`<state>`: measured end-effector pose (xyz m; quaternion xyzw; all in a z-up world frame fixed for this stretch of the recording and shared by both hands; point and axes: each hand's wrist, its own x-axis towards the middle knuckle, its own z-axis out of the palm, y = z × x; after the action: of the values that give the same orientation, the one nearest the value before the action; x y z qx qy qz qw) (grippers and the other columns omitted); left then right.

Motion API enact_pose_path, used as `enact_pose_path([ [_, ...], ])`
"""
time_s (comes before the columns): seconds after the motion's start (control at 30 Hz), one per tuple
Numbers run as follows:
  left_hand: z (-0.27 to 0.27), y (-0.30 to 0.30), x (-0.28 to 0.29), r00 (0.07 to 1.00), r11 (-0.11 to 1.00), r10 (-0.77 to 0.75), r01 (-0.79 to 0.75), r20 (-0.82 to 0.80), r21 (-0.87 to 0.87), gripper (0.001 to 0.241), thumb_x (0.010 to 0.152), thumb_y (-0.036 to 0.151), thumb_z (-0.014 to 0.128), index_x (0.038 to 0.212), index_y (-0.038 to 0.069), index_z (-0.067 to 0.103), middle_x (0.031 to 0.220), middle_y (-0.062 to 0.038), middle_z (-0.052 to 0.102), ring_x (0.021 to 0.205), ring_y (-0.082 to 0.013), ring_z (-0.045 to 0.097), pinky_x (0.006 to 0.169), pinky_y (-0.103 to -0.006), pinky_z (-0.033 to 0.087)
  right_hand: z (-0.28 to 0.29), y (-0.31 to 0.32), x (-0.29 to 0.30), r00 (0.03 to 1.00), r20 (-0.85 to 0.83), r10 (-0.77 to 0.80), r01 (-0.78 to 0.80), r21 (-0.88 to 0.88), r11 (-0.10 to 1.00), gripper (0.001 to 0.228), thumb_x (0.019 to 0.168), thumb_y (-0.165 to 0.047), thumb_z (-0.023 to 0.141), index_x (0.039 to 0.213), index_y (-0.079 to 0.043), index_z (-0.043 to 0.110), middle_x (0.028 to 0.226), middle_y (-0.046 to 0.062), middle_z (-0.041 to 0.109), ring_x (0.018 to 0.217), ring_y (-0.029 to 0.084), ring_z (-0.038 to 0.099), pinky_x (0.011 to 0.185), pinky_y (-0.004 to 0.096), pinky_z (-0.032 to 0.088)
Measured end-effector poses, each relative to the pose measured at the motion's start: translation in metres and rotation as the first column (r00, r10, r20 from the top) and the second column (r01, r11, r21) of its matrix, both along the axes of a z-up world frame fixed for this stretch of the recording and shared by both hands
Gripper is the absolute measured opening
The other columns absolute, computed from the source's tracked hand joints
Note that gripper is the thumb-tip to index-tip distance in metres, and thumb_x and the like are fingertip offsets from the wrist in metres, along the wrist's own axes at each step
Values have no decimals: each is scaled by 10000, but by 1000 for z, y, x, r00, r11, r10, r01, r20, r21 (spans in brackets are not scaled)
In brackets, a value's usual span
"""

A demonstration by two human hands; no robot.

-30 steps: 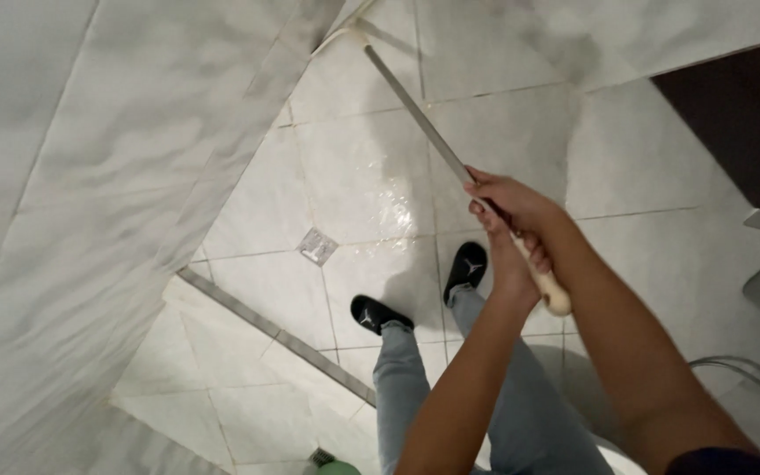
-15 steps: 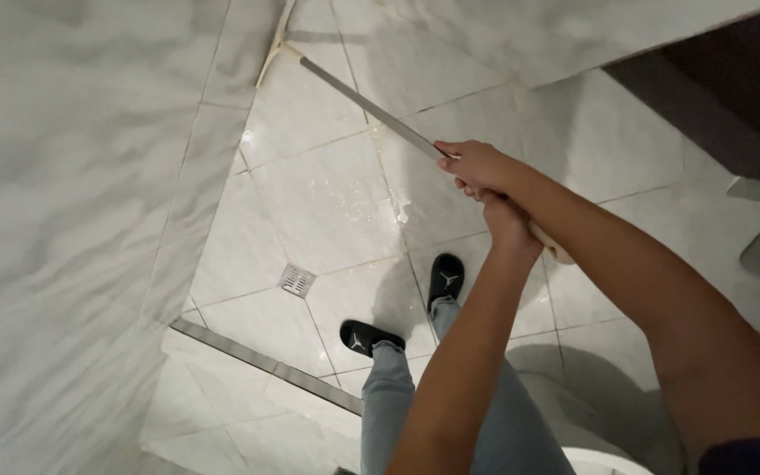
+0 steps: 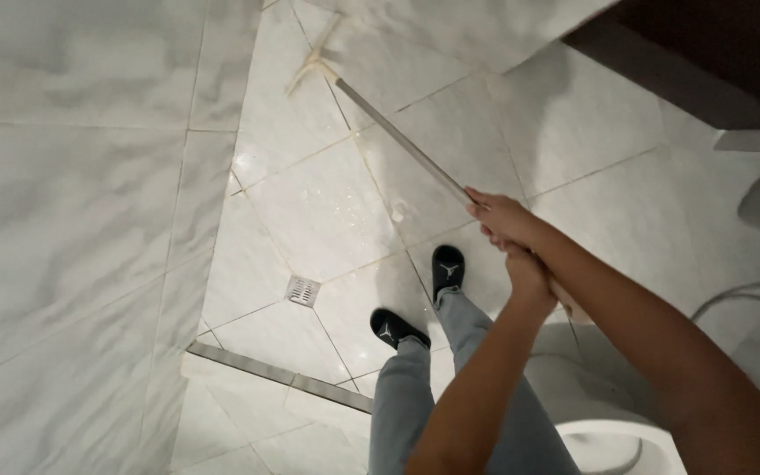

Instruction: The person uses a floor squeegee to push water across the tiled bathroom floor. They systematically move the water from the center of the room toward the drain, working around the toilet and sink areas.

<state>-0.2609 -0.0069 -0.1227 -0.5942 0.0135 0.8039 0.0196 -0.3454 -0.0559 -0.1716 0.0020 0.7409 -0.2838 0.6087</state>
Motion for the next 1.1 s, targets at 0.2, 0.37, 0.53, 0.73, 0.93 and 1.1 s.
enact_pose_path([
  [0.2,4,57,106,994,993,-110,109,8,39,458,1080,587,299,1182,259,602,686,7,505,482,-172,475,466,-307,441,19,70,98,982,85,-166,168,-13,986,605,1037,-416,541,1585,-242,354,686,164,570,451,230,548,327,333,541],
  [0.37,-55,108,253,929,914,-369,366,-16,173,559,1029,703,160,1195,259,457,875,-64,500,567,-218,508,486,-382,513,46,94,208,951,81,-299,293,79,953,589,1047,-391,543,1589,-224,384,730,210,621,501,271,560,381,379,510],
  [0.53,13,37,309,906,905,-423,423,-15,41,502,1054,645,232,950,202,445,644,-29,449,417,-170,472,355,-308,406,80,66,272,923,-51,-381,384,61,921,563,1063,-331,511,1581,-138,399,733,204,645,541,263,611,415,386,514],
  [0.73,32,-65,308,710,715,-665,516,-230,-473,753,966,834,319,1295,166,204,1164,-173,280,991,-336,469,686,-420,509,59,8,269,874,-121,-471,465,-76,882,597,1078,-398,414,1578,-74,366,1126,250,502,951,364,500,778,492,444],
  [0.93,57,-113,353,888,893,-447,434,-112,-119,346,989,488,561,951,150,618,700,11,489,589,-128,510,517,-283,440,-86,-10,330,754,64,-653,655,-5,756,540,1068,-489,446,1557,-283,348,717,135,574,470,234,576,355,347,529],
  [1.1,98,-121,493,890,890,-452,454,54,-31,713,916,663,697,1467,226,578,934,-51,596,675,-111,521,559,-263,434,-27,-34,462,609,204,-766,754,152,640,455,1087,-383,441,1452,-113,415,607,126,505,377,289,499,337,414,445],
])
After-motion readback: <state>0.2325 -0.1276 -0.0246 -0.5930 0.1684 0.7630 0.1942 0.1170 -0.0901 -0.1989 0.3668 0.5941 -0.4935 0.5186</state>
